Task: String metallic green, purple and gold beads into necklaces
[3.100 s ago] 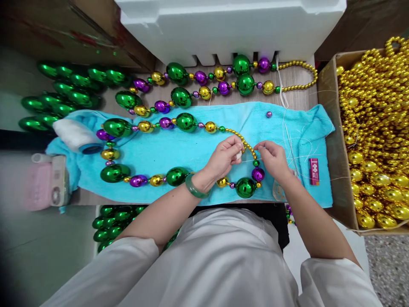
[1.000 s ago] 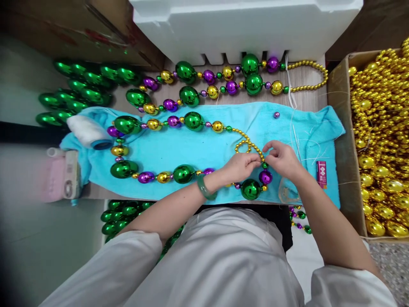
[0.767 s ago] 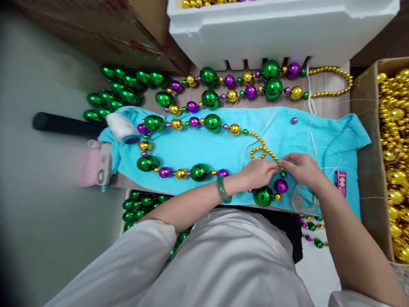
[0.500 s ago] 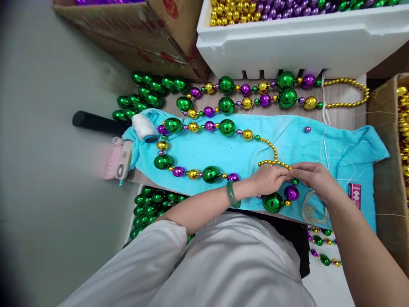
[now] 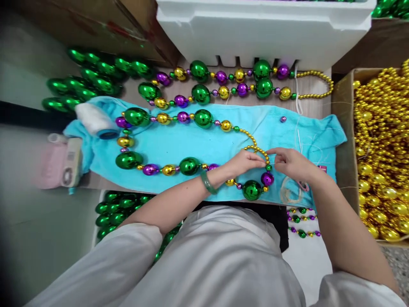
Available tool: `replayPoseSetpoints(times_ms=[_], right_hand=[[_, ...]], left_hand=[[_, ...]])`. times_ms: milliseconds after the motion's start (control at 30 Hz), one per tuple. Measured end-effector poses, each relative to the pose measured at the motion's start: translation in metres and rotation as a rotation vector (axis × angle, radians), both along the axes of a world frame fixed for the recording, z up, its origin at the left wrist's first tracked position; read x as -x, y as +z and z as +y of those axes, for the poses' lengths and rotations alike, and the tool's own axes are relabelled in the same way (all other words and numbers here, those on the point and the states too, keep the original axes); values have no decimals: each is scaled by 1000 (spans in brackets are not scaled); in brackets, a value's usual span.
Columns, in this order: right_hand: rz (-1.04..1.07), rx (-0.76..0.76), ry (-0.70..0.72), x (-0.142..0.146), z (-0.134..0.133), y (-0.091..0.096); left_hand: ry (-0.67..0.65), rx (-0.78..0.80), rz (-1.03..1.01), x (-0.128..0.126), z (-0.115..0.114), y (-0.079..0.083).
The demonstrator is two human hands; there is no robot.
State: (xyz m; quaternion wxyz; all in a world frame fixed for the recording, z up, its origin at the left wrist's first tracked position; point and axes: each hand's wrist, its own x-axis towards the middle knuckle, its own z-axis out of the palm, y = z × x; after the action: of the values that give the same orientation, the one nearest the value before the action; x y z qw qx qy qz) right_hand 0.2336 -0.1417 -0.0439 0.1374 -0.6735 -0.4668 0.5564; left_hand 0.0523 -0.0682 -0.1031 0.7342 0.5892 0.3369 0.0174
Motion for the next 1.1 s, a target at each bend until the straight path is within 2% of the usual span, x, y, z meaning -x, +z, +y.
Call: replayPoseSetpoints(times_ms=[100,200,467,533,633,700,833,967,1033,1100], right_hand=[[-193,4,129,0,4,6],[-367,-27,206,6,6,11],[-751,-24,148,31,4,29],[-793,-43,104,34,2,31],[-758,-60,27,29,-3,30],[-654,-82,-12,22,-7,24],[-441,-128,-105,7,-14,7],[-373,-109,-216,2,-16,-8],[-381,-108,-234,2,-16,-12],[-418,-106,-219,3,-15,-12]], left_hand=[[-24,-6,8,-2,2,2],[-38,-89,11,-4,3,3],[-30,-294,127,-9,-5,11],[-24,-245,135,-10,-5,17],[-5,21,164,-10,0,26],[-10,128,188,-9,4,29],[43,69,80,-10,3,20],[82,-33,-17,-15,-3,6],[88,-2,27,-16,-4,7],[91,147,96,-16,-1,12]])
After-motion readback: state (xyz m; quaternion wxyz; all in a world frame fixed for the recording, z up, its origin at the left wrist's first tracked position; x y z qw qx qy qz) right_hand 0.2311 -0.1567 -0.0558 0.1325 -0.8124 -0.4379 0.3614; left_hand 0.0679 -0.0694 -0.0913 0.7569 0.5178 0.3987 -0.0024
